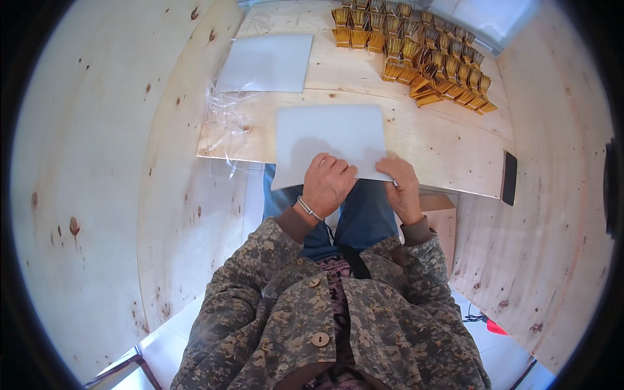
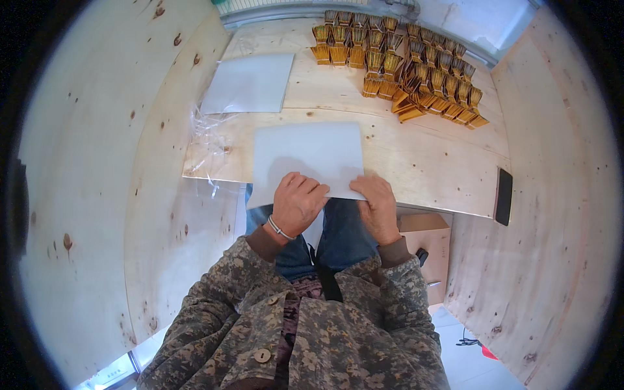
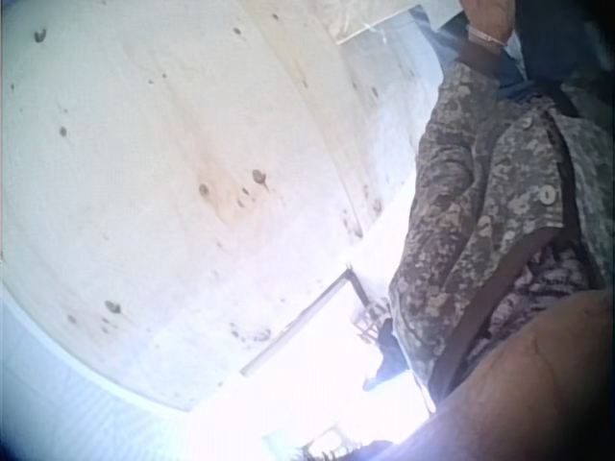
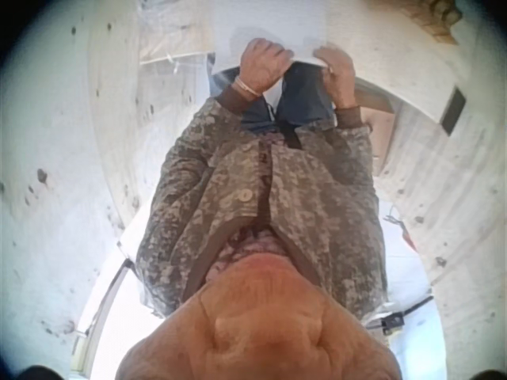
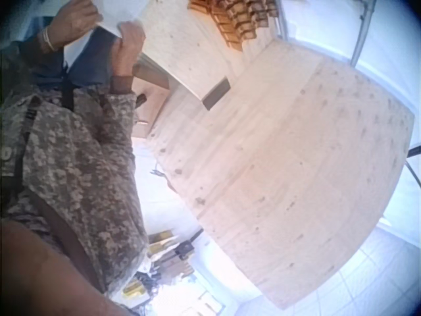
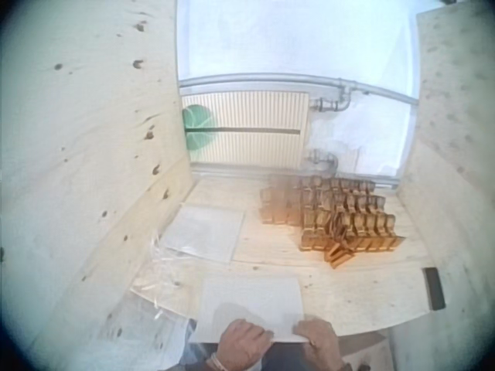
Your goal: The person folds a gold-colored sheet of paper into a small triangular packet on a wooden table. They press the creases, adjust the shape, and place the finished packet among a stack of similar items. The person then picks up another sheet and begins folding it in the same way.
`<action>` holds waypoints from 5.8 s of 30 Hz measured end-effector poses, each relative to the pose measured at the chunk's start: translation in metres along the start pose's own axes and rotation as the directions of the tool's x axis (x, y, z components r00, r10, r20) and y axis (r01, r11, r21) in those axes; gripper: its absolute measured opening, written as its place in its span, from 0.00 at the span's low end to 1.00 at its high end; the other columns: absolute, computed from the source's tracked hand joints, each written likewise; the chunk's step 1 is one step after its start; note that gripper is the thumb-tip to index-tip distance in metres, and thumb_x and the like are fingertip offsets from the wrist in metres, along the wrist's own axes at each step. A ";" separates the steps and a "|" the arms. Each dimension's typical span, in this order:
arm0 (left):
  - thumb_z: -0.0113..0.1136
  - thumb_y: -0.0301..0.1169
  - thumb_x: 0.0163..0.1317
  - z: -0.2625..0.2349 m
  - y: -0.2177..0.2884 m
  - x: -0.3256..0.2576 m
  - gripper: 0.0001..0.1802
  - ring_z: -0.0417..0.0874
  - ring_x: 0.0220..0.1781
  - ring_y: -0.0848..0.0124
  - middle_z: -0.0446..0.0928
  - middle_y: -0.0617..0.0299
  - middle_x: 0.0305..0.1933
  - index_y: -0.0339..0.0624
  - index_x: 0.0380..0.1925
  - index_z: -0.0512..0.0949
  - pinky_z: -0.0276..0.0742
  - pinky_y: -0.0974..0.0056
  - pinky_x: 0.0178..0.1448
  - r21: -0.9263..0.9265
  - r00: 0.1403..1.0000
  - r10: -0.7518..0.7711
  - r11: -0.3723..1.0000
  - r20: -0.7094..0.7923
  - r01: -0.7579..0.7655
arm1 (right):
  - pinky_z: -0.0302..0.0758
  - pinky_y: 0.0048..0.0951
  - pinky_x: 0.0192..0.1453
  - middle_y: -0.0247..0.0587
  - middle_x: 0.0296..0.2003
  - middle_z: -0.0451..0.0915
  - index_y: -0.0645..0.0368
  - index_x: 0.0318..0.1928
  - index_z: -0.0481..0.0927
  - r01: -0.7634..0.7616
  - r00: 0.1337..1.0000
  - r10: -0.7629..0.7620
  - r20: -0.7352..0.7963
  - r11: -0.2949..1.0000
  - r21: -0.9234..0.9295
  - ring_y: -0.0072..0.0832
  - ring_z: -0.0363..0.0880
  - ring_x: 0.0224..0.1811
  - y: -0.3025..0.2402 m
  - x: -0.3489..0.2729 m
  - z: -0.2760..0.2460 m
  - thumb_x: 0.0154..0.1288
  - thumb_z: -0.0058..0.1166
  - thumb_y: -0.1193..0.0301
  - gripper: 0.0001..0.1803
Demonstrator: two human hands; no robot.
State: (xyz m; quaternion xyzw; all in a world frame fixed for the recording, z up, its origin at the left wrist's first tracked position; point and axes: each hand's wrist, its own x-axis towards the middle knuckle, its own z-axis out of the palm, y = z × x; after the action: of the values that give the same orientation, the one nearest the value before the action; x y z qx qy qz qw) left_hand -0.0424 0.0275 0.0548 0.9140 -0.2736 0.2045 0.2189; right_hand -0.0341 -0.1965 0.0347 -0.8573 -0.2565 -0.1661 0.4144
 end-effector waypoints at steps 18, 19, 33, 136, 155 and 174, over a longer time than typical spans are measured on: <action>0.66 0.34 0.66 0.007 -0.064 -0.030 0.24 0.84 0.30 0.62 0.83 0.56 0.31 0.45 0.61 0.75 0.78 0.61 0.35 -0.515 0.635 -0.771 0.565 -0.050 0.645 | 0.78 0.29 0.35 0.44 0.28 0.85 0.67 0.40 0.84 -0.598 0.771 0.625 -0.122 0.776 0.202 0.24 0.82 0.28 0.031 0.013 -0.005 0.70 0.59 0.70 0.10; 0.65 0.35 0.66 0.008 -0.065 -0.027 0.25 0.85 0.30 0.59 0.83 0.55 0.31 0.45 0.62 0.74 0.78 0.59 0.36 -0.458 0.653 -0.753 0.610 -0.083 0.646 | 0.77 0.31 0.34 0.46 0.27 0.85 0.65 0.40 0.85 -0.601 0.771 0.618 -0.156 0.786 0.145 0.29 0.83 0.27 0.035 0.017 -0.002 0.69 0.60 0.67 0.12; 0.62 0.39 0.66 0.018 -0.052 -0.005 0.25 0.86 0.40 0.46 0.86 0.49 0.42 0.47 0.62 0.73 0.80 0.47 0.40 -0.109 0.653 -0.757 0.649 0.009 0.753 | 0.79 0.44 0.34 0.47 0.23 0.84 0.58 0.47 0.81 -0.679 0.734 0.605 -0.309 0.631 -0.375 0.45 0.85 0.28 0.048 0.022 0.000 0.65 0.64 0.59 0.18; 0.66 0.61 0.55 0.010 -0.063 0.009 0.44 0.71 0.66 0.48 0.68 0.48 0.73 0.40 0.63 0.76 0.65 0.48 0.68 0.171 0.880 -0.372 0.927 0.295 0.334 | 0.74 0.44 0.62 0.51 0.55 0.83 0.63 0.50 0.87 -0.294 0.956 0.263 -0.132 0.854 -0.430 0.46 0.79 0.56 0.055 0.009 0.003 0.63 0.59 0.49 0.29; 0.57 0.67 0.61 0.010 -0.065 0.008 0.46 0.70 0.68 0.49 0.68 0.47 0.73 0.39 0.64 0.76 0.65 0.49 0.71 0.189 0.876 -0.359 0.931 0.321 0.312 | 0.74 0.43 0.60 0.52 0.56 0.83 0.62 0.51 0.87 -0.283 0.959 0.241 -0.150 0.847 -0.450 0.45 0.79 0.55 0.059 0.007 0.004 0.66 0.55 0.43 0.33; 0.52 0.71 0.63 0.012 -0.068 0.005 0.47 0.71 0.68 0.49 0.68 0.46 0.73 0.40 0.64 0.76 0.65 0.49 0.71 0.199 0.883 -0.350 0.933 0.314 0.299 | 0.73 0.42 0.59 0.52 0.59 0.82 0.62 0.54 0.86 -0.286 0.958 0.253 -0.133 0.846 -0.451 0.44 0.78 0.55 0.061 0.006 0.004 0.67 0.53 0.40 0.36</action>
State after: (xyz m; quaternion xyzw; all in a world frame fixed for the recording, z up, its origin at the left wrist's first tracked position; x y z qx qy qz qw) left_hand 0.0042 0.0709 0.0279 0.9818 -0.1349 0.0211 0.1320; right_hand 0.0061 -0.2233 -0.0035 -0.9527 -0.0720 -0.1921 0.2242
